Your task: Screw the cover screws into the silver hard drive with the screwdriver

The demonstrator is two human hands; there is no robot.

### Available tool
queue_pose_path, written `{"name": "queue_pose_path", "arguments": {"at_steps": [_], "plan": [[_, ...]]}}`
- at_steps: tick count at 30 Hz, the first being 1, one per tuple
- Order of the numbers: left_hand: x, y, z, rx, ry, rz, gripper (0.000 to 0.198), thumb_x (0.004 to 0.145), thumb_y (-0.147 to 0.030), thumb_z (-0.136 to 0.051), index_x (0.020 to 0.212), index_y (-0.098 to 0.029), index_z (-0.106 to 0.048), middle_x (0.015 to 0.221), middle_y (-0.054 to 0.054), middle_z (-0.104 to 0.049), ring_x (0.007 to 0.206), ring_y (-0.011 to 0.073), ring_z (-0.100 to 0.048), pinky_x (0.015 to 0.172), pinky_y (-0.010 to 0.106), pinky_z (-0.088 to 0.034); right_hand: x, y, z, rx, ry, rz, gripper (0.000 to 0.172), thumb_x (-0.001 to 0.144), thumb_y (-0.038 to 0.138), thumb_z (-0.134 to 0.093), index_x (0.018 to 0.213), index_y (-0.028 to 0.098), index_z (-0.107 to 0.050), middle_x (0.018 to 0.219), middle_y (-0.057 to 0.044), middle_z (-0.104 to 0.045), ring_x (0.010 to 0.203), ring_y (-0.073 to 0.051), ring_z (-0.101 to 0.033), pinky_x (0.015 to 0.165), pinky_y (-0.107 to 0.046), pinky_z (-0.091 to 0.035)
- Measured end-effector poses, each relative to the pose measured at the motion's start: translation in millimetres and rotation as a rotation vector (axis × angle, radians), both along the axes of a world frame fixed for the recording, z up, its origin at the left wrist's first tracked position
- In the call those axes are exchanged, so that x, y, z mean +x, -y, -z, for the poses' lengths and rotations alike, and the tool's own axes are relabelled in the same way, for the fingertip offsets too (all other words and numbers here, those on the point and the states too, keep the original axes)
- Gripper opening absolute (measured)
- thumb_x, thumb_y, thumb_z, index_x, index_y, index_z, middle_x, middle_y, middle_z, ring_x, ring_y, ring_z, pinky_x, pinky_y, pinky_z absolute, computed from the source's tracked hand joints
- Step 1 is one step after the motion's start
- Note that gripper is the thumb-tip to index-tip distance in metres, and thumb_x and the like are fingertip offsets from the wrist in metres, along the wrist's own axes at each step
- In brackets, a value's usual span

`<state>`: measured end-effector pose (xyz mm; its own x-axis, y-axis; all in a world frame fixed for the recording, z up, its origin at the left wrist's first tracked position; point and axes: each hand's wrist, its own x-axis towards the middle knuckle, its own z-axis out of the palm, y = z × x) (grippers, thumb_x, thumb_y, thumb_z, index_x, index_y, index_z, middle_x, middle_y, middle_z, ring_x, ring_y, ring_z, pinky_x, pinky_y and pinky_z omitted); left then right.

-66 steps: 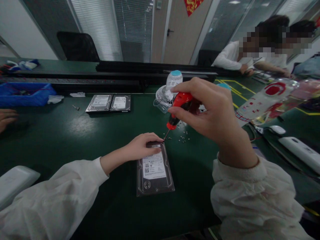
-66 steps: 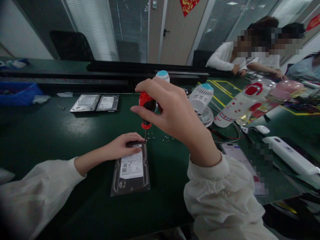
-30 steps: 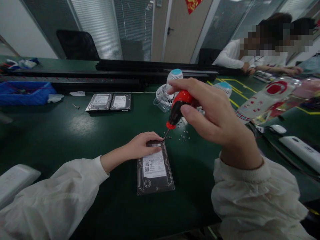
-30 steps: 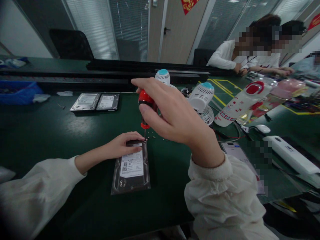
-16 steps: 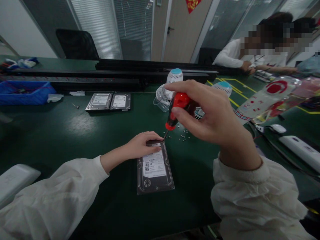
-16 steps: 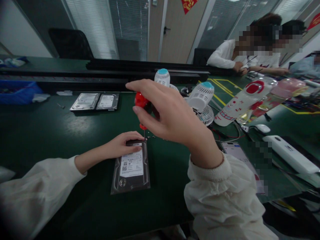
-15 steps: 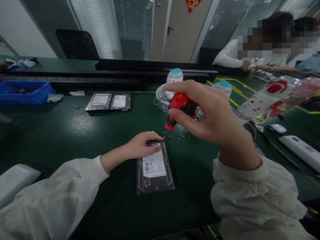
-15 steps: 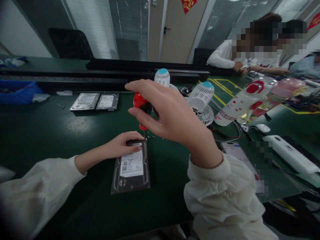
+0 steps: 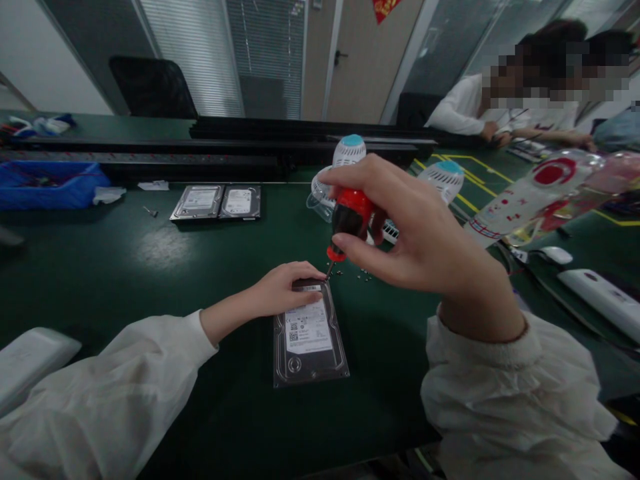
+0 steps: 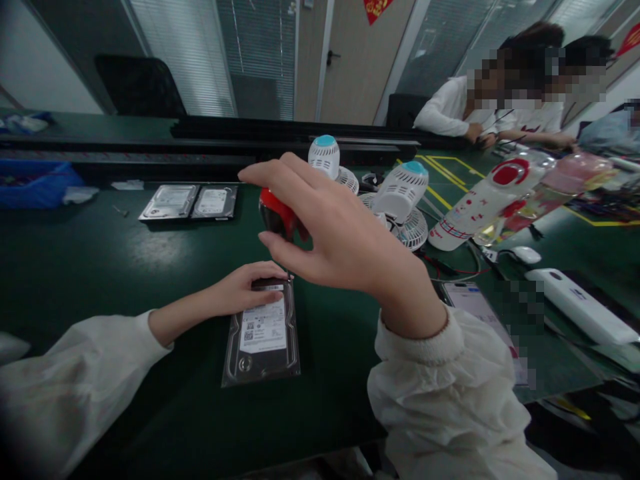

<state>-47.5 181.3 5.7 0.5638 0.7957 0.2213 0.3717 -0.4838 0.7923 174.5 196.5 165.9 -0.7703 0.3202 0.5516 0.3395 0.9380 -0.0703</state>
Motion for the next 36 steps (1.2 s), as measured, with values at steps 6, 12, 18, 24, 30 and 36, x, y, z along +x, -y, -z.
{"name": "queue_pose_path", "arguments": {"at_steps": [6, 12, 18, 24, 30, 36], "plan": [[0.5, 1.2, -4.6, -0.009, -0.021, -0.015, 0.031, 0.095, -0.035, -0.068, 0.122, -0.022, -0.071, 0.121, 0.007, -0.072, 0.113, 0.0246, -0.068, 0.101, 0.043, -0.053, 1.6, -7.0, 3.4, -0.029, -0.045, 0.056, 0.04, 0.093, 0.023, -0.061, 0.131, 0.022, -0.049, 0.13, -0.008, -0.066, 0.113, -0.023, -0.069, 0.097, -0.04, -0.059], [0.8, 1.8, -5.6, -0.018, -0.048, -0.025, 0.033, 0.095, -0.038, -0.068, 0.123, -0.022, -0.07, 0.122, 0.007, -0.071, 0.113, 0.0253, -0.068, 0.101, 0.044, -0.053, 3.1, -11.7, 6.2, -0.03, -0.09, 0.065, 0.039, 0.091, 0.018, -0.061, 0.128, 0.019, -0.051, 0.131, -0.01, -0.067, 0.114, -0.022, -0.069, 0.099, -0.038, -0.058], [0.0, 0.8, -3.4, -0.01, -0.054, -0.023, 0.035, 0.095, -0.039, -0.067, 0.126, -0.023, -0.069, 0.125, 0.007, -0.071, 0.116, 0.0255, -0.067, 0.102, 0.044, -0.052, 3.6, -12.3, 6.4, -0.065, -0.09, 0.103, 0.037, 0.092, 0.023, -0.061, 0.128, 0.022, -0.051, 0.13, -0.01, -0.068, 0.11, -0.022, -0.071, 0.098, -0.04, -0.06], [-0.2, 1.2, -4.5, -0.013, -0.061, -0.019, 0.036, 0.096, -0.038, -0.066, 0.128, -0.022, -0.069, 0.124, 0.007, -0.07, 0.115, 0.0249, -0.067, 0.102, 0.043, -0.051, 4.3, -13.2, 5.7, -0.074, -0.1, 0.101, 0.038, 0.091, 0.022, -0.063, 0.127, 0.02, -0.052, 0.129, -0.011, -0.069, 0.111, -0.023, -0.07, 0.101, -0.042, -0.059], [-0.4, 1.2, -4.6, -0.015, -0.069, -0.024, 0.036, 0.095, -0.038, -0.066, 0.128, -0.023, -0.068, 0.124, 0.007, -0.07, 0.115, 0.0253, -0.067, 0.101, 0.044, -0.051, 3.6, -14.9, 6.8, -0.091, -0.114, 0.085, 0.036, 0.091, 0.025, -0.063, 0.125, 0.022, -0.052, 0.128, -0.011, -0.069, 0.111, -0.025, -0.07, 0.101, -0.045, -0.059], [0.0, 1.5, -4.1, -0.016, -0.07, -0.028, 0.037, 0.095, -0.04, -0.067, 0.127, -0.022, -0.068, 0.123, 0.007, -0.07, 0.113, 0.0256, -0.067, 0.101, 0.044, -0.051, 3.8, -15.5, 6.6, -0.1, -0.128, 0.093, 0.035, 0.091, 0.027, -0.063, 0.124, 0.022, -0.053, 0.125, -0.01, -0.068, 0.104, -0.025, -0.07, 0.097, -0.046, -0.059]]}}
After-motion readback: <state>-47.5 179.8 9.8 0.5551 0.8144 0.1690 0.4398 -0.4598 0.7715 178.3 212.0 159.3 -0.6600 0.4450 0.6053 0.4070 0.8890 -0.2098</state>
